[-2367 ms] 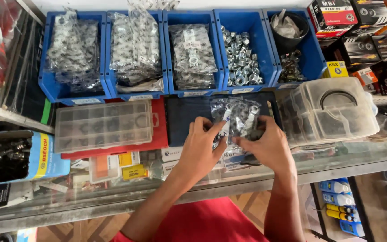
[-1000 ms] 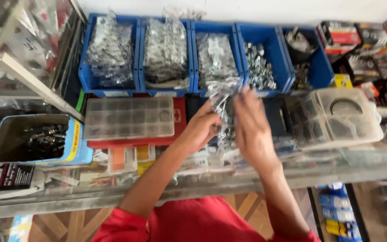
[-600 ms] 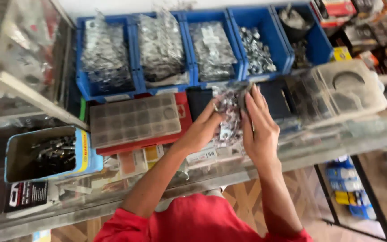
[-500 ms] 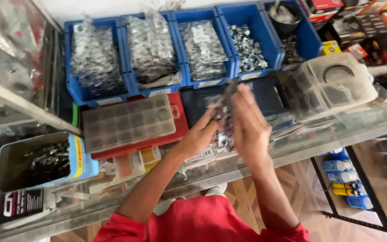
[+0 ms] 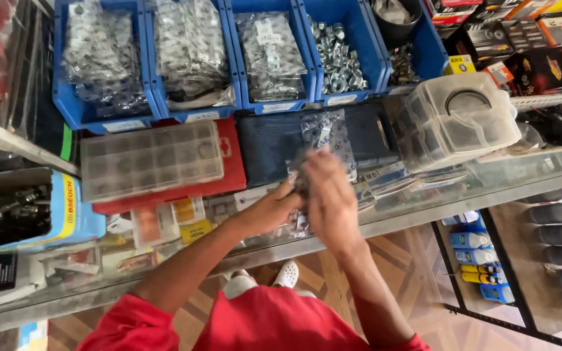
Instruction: The person sorts and organizes small hardware items, such as nuts and bolts, from blue storage bins into clear plastic bags. They handle the bags with both hands, arranging them on a glass counter in a hardware store setting.
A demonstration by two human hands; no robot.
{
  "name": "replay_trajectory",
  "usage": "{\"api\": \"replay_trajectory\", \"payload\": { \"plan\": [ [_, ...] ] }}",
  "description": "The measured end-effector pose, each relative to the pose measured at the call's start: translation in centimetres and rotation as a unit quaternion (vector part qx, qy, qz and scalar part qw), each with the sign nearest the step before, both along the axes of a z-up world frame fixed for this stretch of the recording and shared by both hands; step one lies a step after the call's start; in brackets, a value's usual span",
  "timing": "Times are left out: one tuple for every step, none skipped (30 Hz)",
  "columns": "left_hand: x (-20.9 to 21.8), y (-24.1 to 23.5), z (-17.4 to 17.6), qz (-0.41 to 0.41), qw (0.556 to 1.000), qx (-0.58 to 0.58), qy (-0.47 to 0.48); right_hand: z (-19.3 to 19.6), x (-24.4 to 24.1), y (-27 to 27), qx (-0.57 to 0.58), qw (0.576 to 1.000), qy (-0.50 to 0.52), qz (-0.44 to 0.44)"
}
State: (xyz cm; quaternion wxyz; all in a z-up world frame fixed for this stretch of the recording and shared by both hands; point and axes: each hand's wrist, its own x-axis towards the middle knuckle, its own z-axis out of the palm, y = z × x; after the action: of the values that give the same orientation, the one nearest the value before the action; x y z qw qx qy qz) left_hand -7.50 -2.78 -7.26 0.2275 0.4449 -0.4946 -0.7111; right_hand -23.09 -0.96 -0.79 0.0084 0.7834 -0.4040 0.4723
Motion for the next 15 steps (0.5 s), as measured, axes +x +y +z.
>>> {"api": "replay_trajectory", "payload": {
  "plan": [
    [-0.5,0.0,-1.0,0.001,1.0,-0.001,-0.002,-0.2,0.2,0.5,-0.001,1.0,-0.002,0.001],
    [-1.0,-0.2,-1.9,0.034,0.993,0.074,0.083,-0.3,0.4,0.9,0.008,1.0,0.023,0.016],
    [-1.4,-0.4,-2.8,0.066,0.973,0.147,0.166,-0.4,0.6,1.3,0.016,0.998,0.047,0.031],
    [-1.2,-0.5,-2.5,0.066,0.973,0.148,0.165,-0.1,0.3,1.1,0.017,0.998,0.046,0.031],
    [-1.0,-0.7,-2.2,0.063,0.973,0.138,0.173,0.2,0.1,1.0,0.013,0.999,0.041,0.001],
    [-0.9,-0.6,-2.0,0.061,0.972,0.133,0.182,0.4,-0.3,1.1,0.012,0.999,0.036,-0.028],
    [-0.7,-0.8,-5.6,0.061,0.972,0.137,0.183,-0.1,0.1,1.6,0.016,0.999,0.038,-0.028],
    [-0.5,-1.3,-9.1,0.053,0.942,0.181,0.279,-0.5,0.6,1.9,-0.007,0.998,0.069,0.001],
    [-0.1,-1.7,-12.6,0.044,0.9,0.223,0.371,-0.9,1.1,2.2,-0.031,0.994,0.101,0.029],
    [-0.3,-1.7,-11.8,0.048,0.9,0.222,0.371,-0.4,1.1,3.2,-0.032,0.994,0.1,0.033],
    [-0.3,-1.7,-10.9,0.056,0.881,0.233,0.407,0.1,1.1,4.2,-0.022,0.994,0.103,0.037],
    [-0.3,-1.8,-10.0,0.066,0.861,0.242,0.442,0.7,1.2,5.1,-0.014,0.993,0.106,0.041],
    [0.2,-1.3,-5.7,0.07,0.861,0.24,0.443,0.9,0.7,5.7,-0.015,0.993,0.105,0.046],
    [0.5,-0.7,-1.5,0.014,0.87,0.17,0.463,1.0,0.1,6.4,0.037,0.989,0.118,0.077],
    [0.7,-0.2,2.8,-0.042,0.871,0.099,0.479,1.2,-0.6,7.1,0.089,0.982,0.131,0.107]
  ]
}}
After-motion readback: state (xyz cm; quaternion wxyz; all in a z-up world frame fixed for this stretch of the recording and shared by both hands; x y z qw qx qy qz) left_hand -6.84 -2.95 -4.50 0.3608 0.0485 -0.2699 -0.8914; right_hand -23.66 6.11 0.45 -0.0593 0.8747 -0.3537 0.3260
